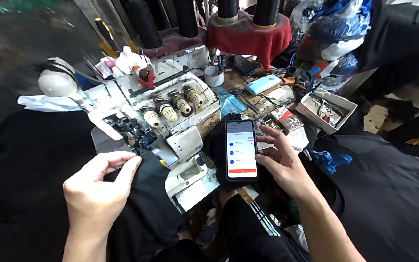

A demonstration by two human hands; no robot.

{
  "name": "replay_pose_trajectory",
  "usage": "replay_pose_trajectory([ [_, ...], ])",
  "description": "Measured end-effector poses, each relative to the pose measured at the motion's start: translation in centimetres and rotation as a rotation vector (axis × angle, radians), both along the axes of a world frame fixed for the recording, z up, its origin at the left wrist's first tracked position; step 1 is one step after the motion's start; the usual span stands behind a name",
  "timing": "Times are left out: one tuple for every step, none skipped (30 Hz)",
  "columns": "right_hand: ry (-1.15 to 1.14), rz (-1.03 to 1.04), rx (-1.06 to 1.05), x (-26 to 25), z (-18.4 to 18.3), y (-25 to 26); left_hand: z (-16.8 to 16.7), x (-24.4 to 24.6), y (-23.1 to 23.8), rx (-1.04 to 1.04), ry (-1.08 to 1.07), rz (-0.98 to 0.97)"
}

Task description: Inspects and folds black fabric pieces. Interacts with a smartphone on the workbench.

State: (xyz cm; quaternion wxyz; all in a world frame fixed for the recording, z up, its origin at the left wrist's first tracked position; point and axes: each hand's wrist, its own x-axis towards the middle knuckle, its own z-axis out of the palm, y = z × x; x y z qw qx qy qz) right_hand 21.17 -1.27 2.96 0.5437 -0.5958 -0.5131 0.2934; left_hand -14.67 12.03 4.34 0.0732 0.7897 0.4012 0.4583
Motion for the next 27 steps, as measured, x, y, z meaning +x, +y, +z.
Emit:
replay_pose_trajectory([
  [-0.008, -0.001, -0.008, 0.0, 0.1, 0.0, 0.0, 0.0, 0.0, 0.001, -0.001, 0.001],
  [-0.015, 0.0, -0.016, -0.1, 0.1, -0.1, 0.0, 0.0, 0.0, 0.0, -0.003, 0.001],
  [-0.019, 0.001, -0.022, -0.1, 0.1, -0.1, -0.1, 0.0, 0.0, 0.001, -0.007, 0.0],
  [-0.022, 0.003, -0.032, -0.2, 0.1, -0.1, -0.1, 0.0, 0.0, 0.001, -0.008, 0.002],
  [-0.024, 0.004, -0.045, -0.3, 0.1, -0.1, 0.0, 0.0, -0.1, -0.001, -0.01, 0.003],
  [-0.028, 0.003, -0.053, -0.4, 0.0, 0.0, 0.0, 0.0, -0.1, -0.003, -0.008, 0.006],
  [-0.032, 0.001, -0.057, -0.5, 0.0, 0.1, 0.0, 0.0, -0.1, -0.005, -0.005, 0.011],
  [-0.032, -0.006, -0.06, -0.5, 0.0, 0.2, 0.0, 0.0, -0.1, -0.006, -0.005, 0.015],
  [-0.027, -0.016, -0.065, -0.6, 0.1, 0.4, 0.0, 0.0, -0.2, -0.008, -0.005, 0.017],
  [-0.015, -0.026, -0.07, -0.7, 0.1, 0.6, 0.0, 0.0, -0.2, -0.011, -0.004, 0.02],
  [0.0, -0.037, -0.072, -0.7, 0.2, 0.9, 0.0, 0.0, -0.2, -0.015, -0.003, 0.022],
  [0.004, -0.046, -0.065, -0.6, 0.3, 1.1, 0.1, 0.0, -0.3, -0.018, -0.003, 0.024],
  [-0.008, -0.051, -0.058, -0.6, 0.3, 1.2, 0.1, 0.1, -0.3, -0.017, -0.004, 0.024],
  [-0.019, -0.054, -0.054, -0.5, 0.4, 1.3, 0.1, 0.1, -0.3, -0.017, -0.004, 0.025],
  [-0.019, -0.044, -0.052, -0.4, 0.4, 1.2, 0.1, 0.1, -0.2, -0.017, -0.006, 0.022],
  [-0.009, -0.026, -0.049, -0.3, 0.4, 1.2, 0.1, 0.1, -0.2, -0.016, -0.007, 0.021],
  [-0.004, -0.01, -0.048, -0.2, 0.4, 1.2, 0.1, 0.0, -0.2, -0.016, -0.008, 0.02],
  [-0.001, 0.007, -0.051, -0.1, 0.3, 1.1, 0.0, 0.0, -0.2, -0.016, -0.01, 0.017],
  [0.001, 0.018, -0.053, -0.1, 0.3, 1.1, 0.0, 0.1, -0.1, -0.015, -0.012, 0.018],
  [0.006, 0.02, -0.05, -0.1, 0.2, 1.1, 0.0, 0.1, -0.1, -0.013, -0.012, 0.015],
  [0.013, 0.017, -0.045, -0.1, 0.2, 1.1, 0.0, 0.1, -0.1, -0.011, -0.009, 0.013],
  [0.021, 0.012, -0.04, -0.1, 0.1, 1.1, 0.0, 0.1, -0.1, -0.01, -0.005, 0.012],
  [0.024, 0.007, -0.035, -0.2, 0.1, 1.2, 0.1, 0.1, -0.1, -0.009, -0.001, 0.013],
  [0.026, 0.004, -0.032, -0.2, 0.0, 1.2, 0.1, 0.1, -0.1, -0.008, 0.002, 0.014],
  [0.023, 0.003, -0.03, -0.2, 0.0, 1.2, 0.1, 0.0, -0.1, -0.007, 0.003, 0.013],
  [0.015, 0.004, -0.029, -0.1, -0.1, 1.2, 0.1, 0.0, -0.1, -0.006, 0.003, 0.012],
  [0.007, 0.007, -0.032, -0.1, 0.0, 1.2, 0.1, 0.1, 0.0, -0.004, 0.004, 0.013],
])
